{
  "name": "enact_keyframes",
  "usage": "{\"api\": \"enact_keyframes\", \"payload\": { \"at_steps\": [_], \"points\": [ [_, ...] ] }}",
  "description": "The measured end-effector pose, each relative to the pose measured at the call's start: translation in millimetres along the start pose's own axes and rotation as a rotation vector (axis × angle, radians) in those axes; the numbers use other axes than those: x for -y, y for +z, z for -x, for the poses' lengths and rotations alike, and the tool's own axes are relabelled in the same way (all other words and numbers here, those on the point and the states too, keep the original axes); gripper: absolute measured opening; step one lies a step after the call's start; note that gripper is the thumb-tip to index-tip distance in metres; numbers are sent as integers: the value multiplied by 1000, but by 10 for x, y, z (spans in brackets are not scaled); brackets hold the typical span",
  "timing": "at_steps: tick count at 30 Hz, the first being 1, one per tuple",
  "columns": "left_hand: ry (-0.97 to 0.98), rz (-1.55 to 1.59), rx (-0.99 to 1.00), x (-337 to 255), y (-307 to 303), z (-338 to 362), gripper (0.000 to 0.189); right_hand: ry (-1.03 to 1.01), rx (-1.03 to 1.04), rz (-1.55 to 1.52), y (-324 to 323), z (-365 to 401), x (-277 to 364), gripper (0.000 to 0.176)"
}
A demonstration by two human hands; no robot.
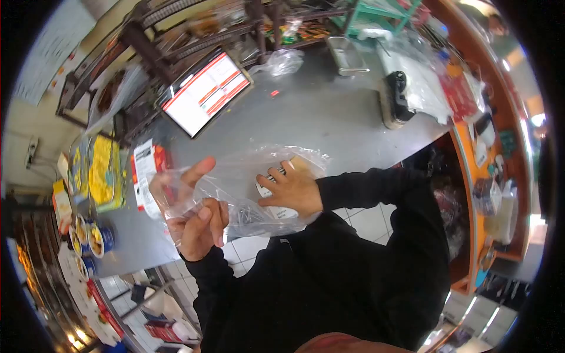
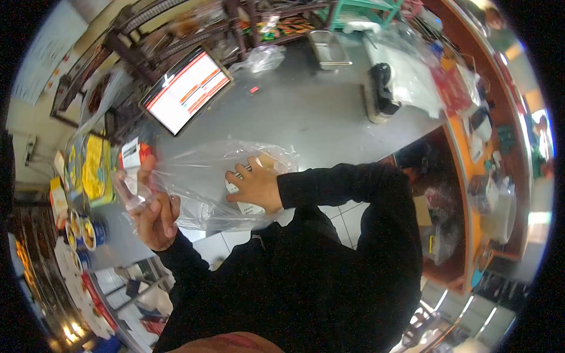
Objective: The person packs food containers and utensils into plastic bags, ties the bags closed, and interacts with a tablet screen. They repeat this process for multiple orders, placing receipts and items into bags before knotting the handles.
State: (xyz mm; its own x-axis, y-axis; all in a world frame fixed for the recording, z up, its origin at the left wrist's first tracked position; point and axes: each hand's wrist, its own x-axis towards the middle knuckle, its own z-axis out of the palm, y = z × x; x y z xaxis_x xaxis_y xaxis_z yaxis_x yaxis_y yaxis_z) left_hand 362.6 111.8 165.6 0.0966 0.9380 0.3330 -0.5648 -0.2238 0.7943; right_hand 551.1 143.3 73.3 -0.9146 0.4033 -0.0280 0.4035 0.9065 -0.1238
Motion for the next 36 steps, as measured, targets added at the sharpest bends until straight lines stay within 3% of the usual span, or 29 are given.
{"api": "enact_keyframes", "payload": {
  "at_steps": [2, 5, 6, 8, 9, 10, 11, 12, 13, 14, 15, 16, 17, 19, 21, 22, 23, 24, 27, 28, 31, 34, 36],
  "points": [
    [-44, 79, 103, 24, 375, -275, 57, 13, -17, 112, 0, 186, -125, 57],
    [-122, 323, 386, 102, 725, -632, 61, 195, 272, 19, 49, 384, -556, 65],
    [-117, 343, 406, 176, 776, -741, 60, 161, 228, -77, -27, 502, -778, 76],
    [-99, 349, 325, 336, 687, -834, 59, -11, 241, -478, -543, 996, -1262, 80],
    [-89, 341, 257, 430, 606, -855, 58, -184, 170, -482, -693, 1237, -1553, 77],
    [-93, 311, 189, 512, 553, -828, 57, -248, 396, -810, -1223, 1404, -1823, 68],
    [-114, 259, 115, 591, 571, -787, 57, -394, 473, -949, -1499, 1568, -2228, 57],
    [-136, 198, 50, 624, 665, -751, 56, -390, 572, -1481, -1631, 1761, -2726, 51],
    [-216, 41, -51, 646, 789, -686, 58, -223, 202, -1219, -1466, 1914, -3537, 50],
    [-177, -87, -102, 685, 844, -658, 58, 73, -111, -843, -1303, 2067, -4342, 49],
    [-92, -68, -194, 726, 924, -649, 57, 385, -285, -592, -1160, 2209, -5121, 48],
    [-38, -43, -315, 723, 1002, -662, 55, 581, -331, 40, -694, 2363, -5871, 40],
    [20, -15, -433, 721, 1077, -672, 54, 773, -447, 705, -267, 2415, -6174, 26],
    [113, -184, -652, 778, 1174, -694, 51, 849, -51, 180, 50, 2482, -6824, 16],
    [129, -309, -659, 823, 1213, -720, 48, 1067, -410, 194, -43, 2430, -6670, 12],
    [140, -319, -678, 852, 1265, -766, 48, 992, -463, 152, -132, 2457, -6643, 12],
    [141, -328, -697, 868, 1313, -797, 47, 925, -508, 107, -206, 2529, -6591, 14],
    [118, -357, -719, 874, 1314, -824, 48, 990, -490, 16, -352, 2523, -6470, 16],
    [137, -379, -768, 952, 1357, -925, 47, 823, -693, -239, -249, 2676, -6513, 15],
    [140, -375, -767, 969, 1378, -953, 47, 817, -718, -139, -207, 2694, -6503, 12],
    [94, -323, -651, 942, 1343, -940, 46, 757, -882, -276, -240, 2725, -6459, 10],
    [129, -250, -659, 928, 1297, -873, 45, 844, -898, -228, -473, 2731, -6250, 11],
    [92, -187, -471, 902, 1189, -821, 45, 823, -910, -140, -607, 2766, -6158, 12]
  ]
}}
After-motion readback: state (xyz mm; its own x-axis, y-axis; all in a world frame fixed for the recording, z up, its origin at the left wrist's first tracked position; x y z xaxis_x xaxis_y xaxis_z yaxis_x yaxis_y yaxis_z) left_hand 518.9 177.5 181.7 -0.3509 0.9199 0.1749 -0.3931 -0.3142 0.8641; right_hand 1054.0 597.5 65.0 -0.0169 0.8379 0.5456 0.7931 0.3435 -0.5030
